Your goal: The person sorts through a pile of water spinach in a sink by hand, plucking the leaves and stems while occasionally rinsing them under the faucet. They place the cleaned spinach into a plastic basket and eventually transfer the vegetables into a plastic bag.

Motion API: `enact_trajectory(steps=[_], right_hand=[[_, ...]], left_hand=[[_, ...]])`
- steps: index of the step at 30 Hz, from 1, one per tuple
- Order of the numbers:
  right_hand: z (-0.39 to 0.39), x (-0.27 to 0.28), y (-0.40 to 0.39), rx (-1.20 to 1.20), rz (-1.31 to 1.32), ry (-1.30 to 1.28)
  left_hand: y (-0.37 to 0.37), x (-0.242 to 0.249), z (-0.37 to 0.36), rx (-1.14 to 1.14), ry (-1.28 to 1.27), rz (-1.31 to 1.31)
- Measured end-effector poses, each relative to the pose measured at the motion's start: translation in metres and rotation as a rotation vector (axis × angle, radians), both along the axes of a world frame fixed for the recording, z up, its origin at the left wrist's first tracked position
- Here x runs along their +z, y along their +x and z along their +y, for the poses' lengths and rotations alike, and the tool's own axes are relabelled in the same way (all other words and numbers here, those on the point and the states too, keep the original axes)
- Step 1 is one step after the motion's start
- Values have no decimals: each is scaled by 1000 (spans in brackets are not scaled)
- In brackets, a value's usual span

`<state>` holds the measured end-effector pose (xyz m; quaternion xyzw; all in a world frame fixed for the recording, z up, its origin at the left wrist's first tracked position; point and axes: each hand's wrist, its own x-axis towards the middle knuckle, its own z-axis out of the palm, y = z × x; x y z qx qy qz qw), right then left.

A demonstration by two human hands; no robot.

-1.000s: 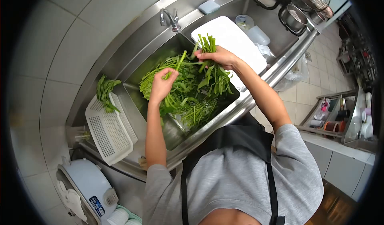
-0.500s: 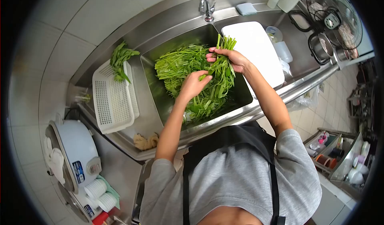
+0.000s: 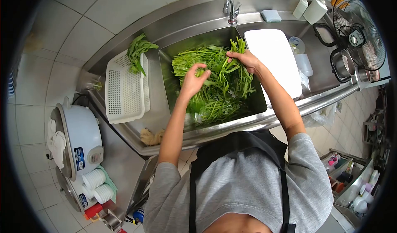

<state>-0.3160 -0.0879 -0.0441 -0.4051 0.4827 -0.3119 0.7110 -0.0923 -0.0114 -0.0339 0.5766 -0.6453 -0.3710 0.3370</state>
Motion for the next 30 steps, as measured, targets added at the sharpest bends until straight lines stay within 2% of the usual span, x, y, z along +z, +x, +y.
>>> enact_trajectory(steps=[2, 3, 6, 7, 10, 14, 19, 26, 30], right_hand=[[-3, -5, 1, -32, 16, 53], [-2, -4, 2, -47, 5, 70], [3, 3, 5, -39, -19, 115], [5, 6, 7, -26, -26, 129], [8, 6, 12, 94, -53, 35], [18, 12, 16, 174, -133, -28], [21, 16, 16, 237, 78, -121], [15, 15, 17, 175, 3, -137], [11, 3, 28, 92, -58, -166]], left_hand=[[6, 2, 0, 179, -64, -54], [8, 7, 2, 126, -64, -121], [2, 17, 9, -40, 165, -162], [2, 5, 8, -96, 122, -167], [-3, -5, 5, -147, 261, 20], [-8, 1, 5, -62, 451, 276], [-7, 11, 3, -75, 477, 254], [5, 7, -2, -220, 531, 362], [-1, 2, -8, -182, 527, 416]])
